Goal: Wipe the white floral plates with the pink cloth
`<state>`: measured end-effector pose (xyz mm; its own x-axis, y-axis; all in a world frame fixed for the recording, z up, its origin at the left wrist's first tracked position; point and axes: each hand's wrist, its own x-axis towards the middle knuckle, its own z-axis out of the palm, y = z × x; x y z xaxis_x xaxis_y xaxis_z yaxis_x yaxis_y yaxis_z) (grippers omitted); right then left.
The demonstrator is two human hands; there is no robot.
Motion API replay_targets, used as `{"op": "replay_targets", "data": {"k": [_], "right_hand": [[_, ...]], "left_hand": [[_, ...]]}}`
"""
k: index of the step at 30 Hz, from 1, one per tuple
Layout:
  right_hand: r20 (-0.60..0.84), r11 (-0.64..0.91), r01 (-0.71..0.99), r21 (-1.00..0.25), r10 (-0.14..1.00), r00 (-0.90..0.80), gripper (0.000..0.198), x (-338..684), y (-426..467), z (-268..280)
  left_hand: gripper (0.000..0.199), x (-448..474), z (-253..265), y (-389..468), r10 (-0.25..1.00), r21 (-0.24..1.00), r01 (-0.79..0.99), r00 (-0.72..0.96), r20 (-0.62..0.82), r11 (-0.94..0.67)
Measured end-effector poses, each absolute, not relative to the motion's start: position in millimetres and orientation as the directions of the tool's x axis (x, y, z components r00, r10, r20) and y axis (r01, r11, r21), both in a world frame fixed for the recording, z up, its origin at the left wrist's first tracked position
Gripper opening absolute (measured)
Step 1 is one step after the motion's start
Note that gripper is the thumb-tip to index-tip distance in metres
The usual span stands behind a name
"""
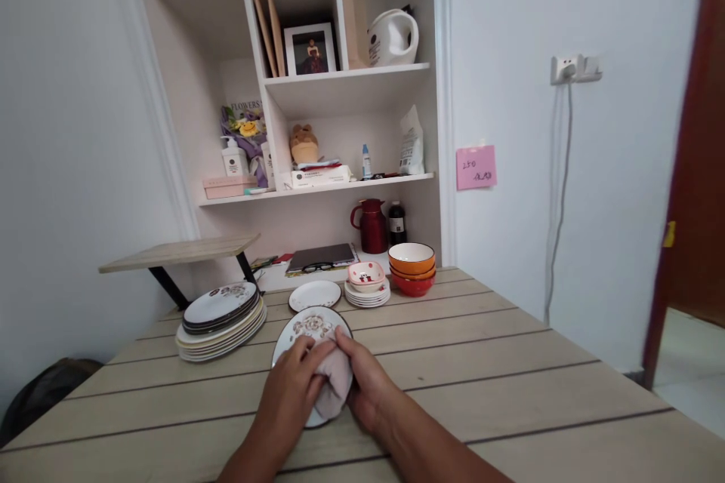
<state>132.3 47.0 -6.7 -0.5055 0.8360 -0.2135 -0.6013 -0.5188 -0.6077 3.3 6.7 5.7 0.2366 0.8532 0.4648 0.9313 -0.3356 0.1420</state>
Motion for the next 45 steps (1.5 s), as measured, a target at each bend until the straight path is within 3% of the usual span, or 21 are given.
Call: {"op": "replay_targets", "data": {"k": [4, 7, 10, 14, 18, 21, 26, 30, 33, 36, 42, 45], "right_hand": [[-0.238, -0.476, -0.578, -0.663, 0.866, -0.44, 0.045, 129, 47, -10], [-0.272, -0.464, -0.601, -0.651, 0.882, -0.386, 0.041, 129, 46, -8], [-0.289, -0.446, -0.636, -0.63, 0.894, -0.342, 0.037, 130, 46, -5], [-0.28, -0.447, -0.663, -0.601, 0.894, -0.349, 0.033, 132, 50, -9], [-0.276, -0.46, -0.641, -0.614, 0.886, -0.371, 0.028, 133, 53, -13], [-0.264, -0.437, -0.611, -0.66, 0.896, -0.356, 0.026, 132, 51, -11], [-0.209, -0.427, -0.562, -0.708, 0.887, -0.411, 0.037, 131, 46, -8], [-0.237, -0.429, -0.569, -0.701, 0.893, -0.382, 0.039, 130, 45, -9], [-0.291, -0.437, -0.6, -0.67, 0.898, -0.33, 0.038, 129, 46, -7], [-0.317, -0.445, -0.622, -0.644, 0.895, -0.313, 0.037, 129, 48, -6], [-0.298, -0.451, -0.625, -0.637, 0.892, -0.34, 0.031, 131, 53, -14], [-0.271, -0.453, -0.602, -0.658, 0.888, -0.372, 0.031, 131, 53, -16]], "left_hand": [[0.044, -20, 6, 16, 0.835, 0.125, 0.992, -0.063, 0.547, -0.006], [0.039, -28, 6, 16, 0.839, 0.062, 0.991, -0.131, 0.528, 0.116], [0.037, -19, 5, 12, 0.89, -0.008, 0.999, -0.038, 0.454, 0.047], [0.04, 3, 4, 5, 0.898, -0.05, 0.971, 0.234, 0.374, -0.232], [0.046, 8, 5, 4, 0.889, 0.051, 0.944, 0.289, 0.354, -0.327], [0.049, -3, 5, 10, 0.908, 0.147, 0.947, 0.219, 0.357, -0.287], [0.046, -28, 4, 22, 0.914, 0.244, 0.968, -0.054, 0.402, -0.051], [0.04, -37, 3, 21, 0.894, 0.241, 0.962, -0.214, 0.393, 0.124], [0.037, -35, 2, 19, 0.891, 0.196, 0.966, -0.233, 0.389, 0.168], [0.037, -27, 2, 17, 0.911, 0.133, 0.985, -0.15, 0.383, 0.107], [0.047, 1, 2, 8, 0.91, 0.107, 0.961, 0.201, 0.363, -0.255], [0.051, 5, 2, 9, 0.885, 0.101, 0.947, 0.245, 0.396, -0.306]]}}
